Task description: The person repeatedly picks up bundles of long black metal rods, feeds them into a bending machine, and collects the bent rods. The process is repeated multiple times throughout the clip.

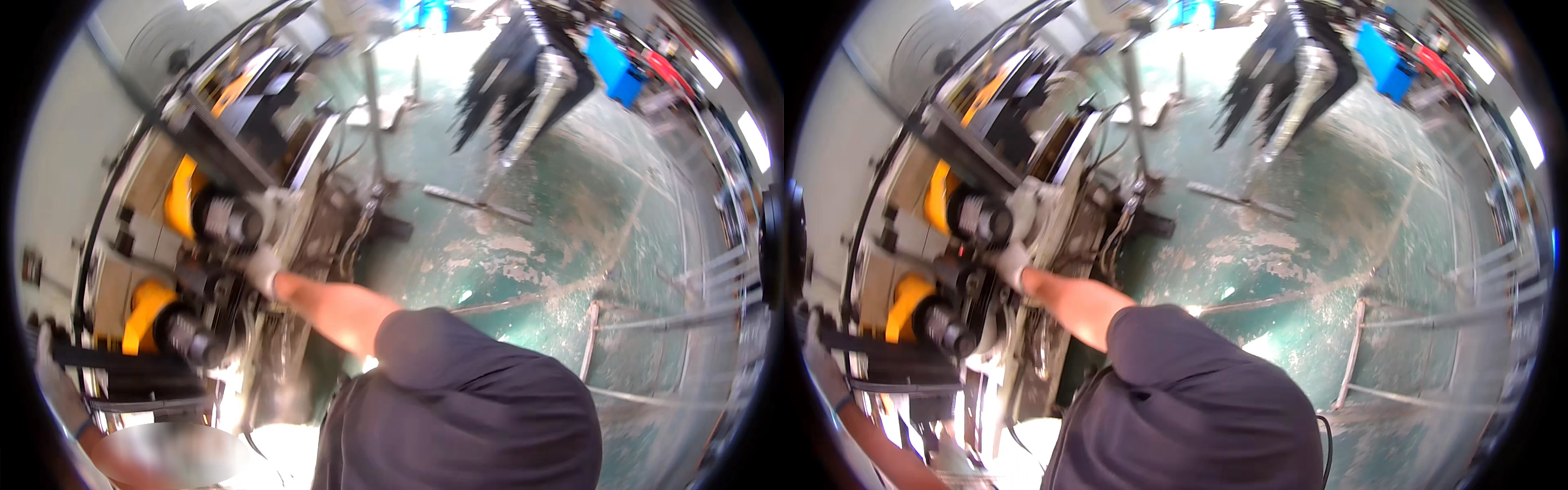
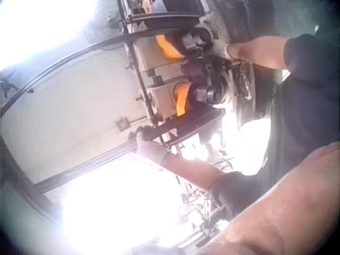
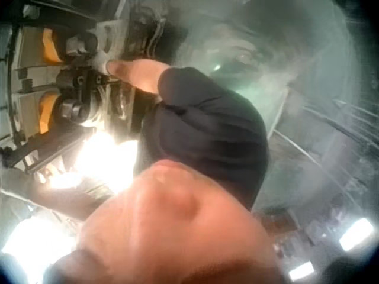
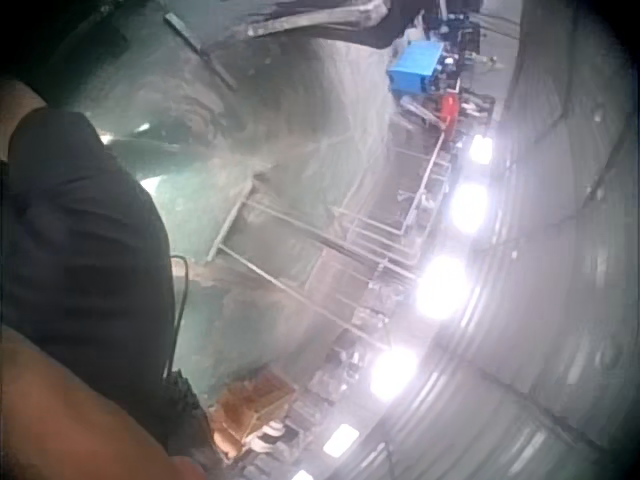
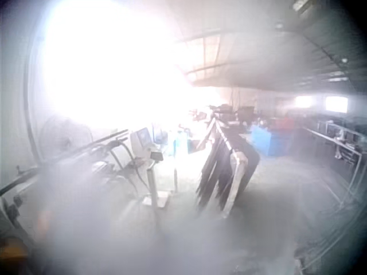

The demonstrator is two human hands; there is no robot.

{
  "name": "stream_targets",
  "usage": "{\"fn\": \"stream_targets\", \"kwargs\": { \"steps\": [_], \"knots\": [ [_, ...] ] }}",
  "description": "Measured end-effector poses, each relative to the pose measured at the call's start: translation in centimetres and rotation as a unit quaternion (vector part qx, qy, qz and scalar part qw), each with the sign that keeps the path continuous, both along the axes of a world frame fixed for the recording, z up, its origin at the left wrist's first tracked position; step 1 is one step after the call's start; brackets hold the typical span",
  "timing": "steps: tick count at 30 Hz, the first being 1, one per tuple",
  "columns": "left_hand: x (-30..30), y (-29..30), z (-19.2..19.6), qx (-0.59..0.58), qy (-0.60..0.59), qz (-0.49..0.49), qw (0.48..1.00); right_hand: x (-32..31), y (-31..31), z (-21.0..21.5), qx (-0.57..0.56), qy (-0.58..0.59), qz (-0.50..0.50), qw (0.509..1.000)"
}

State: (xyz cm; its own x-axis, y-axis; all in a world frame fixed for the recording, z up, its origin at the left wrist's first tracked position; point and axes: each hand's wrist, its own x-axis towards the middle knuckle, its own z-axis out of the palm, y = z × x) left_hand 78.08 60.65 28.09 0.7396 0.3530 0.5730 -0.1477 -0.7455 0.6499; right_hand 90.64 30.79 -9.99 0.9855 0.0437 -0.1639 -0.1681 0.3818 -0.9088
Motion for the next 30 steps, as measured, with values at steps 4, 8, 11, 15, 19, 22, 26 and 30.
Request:
{"fn": "stream_targets", "kwargs": {
  "steps": [4, 8, 11, 15, 19, 22, 26, 30],
  "knots": [
    [-1.7, 7.2, -1.3, 0.0, 0.083, -0.003, 0.997, 0.3, 0.3, -0.9, 0.171, 0.027, 0.05, 0.984],
    [-3.9, 3.2, -1.3, -0.003, 0.102, -0.051, 0.993, 0.6, 0.3, -0.7, 0.085, 0.018, 0.03, 0.996],
    [-4.8, -3.8, -1.1, 0.033, 0.045, 0.065, 0.996, 0.8, 0.1, -0.9, 0.151, 0.025, 0.062, 0.986],
    [-4.3, -5.7, -1.0, -0.029, -0.025, 0.115, 0.993, 1.5, 0.6, -2.3, 0.105, 0.009, 0.06, 0.993],
    [-4.9, 0.6, -0.3, 0.061, 0.138, 0.024, 0.988, 2.2, 1.5, -3.9, 0.107, -0.092, 0.025, 0.99],
    [-5.8, 4.0, -0.5, 0.08, 0.148, 0.04, 0.985, 2.4, 1.6, -4.9, 0.089, -0.077, 0.054, 0.992],
    [-6.4, 4.1, -0.8, 0.078, 0.148, 0.071, 0.983, 2.7, 1.3, -5.5, -0.048, -0.225, 0.036, 0.973],
    [-6.5, 2.3, -0.8, 0.079, 0.144, 0.09, 0.982, 2.9, 1.2, -5.7, 0.076, -0.089, 0.107, 0.987]
  ]
}}
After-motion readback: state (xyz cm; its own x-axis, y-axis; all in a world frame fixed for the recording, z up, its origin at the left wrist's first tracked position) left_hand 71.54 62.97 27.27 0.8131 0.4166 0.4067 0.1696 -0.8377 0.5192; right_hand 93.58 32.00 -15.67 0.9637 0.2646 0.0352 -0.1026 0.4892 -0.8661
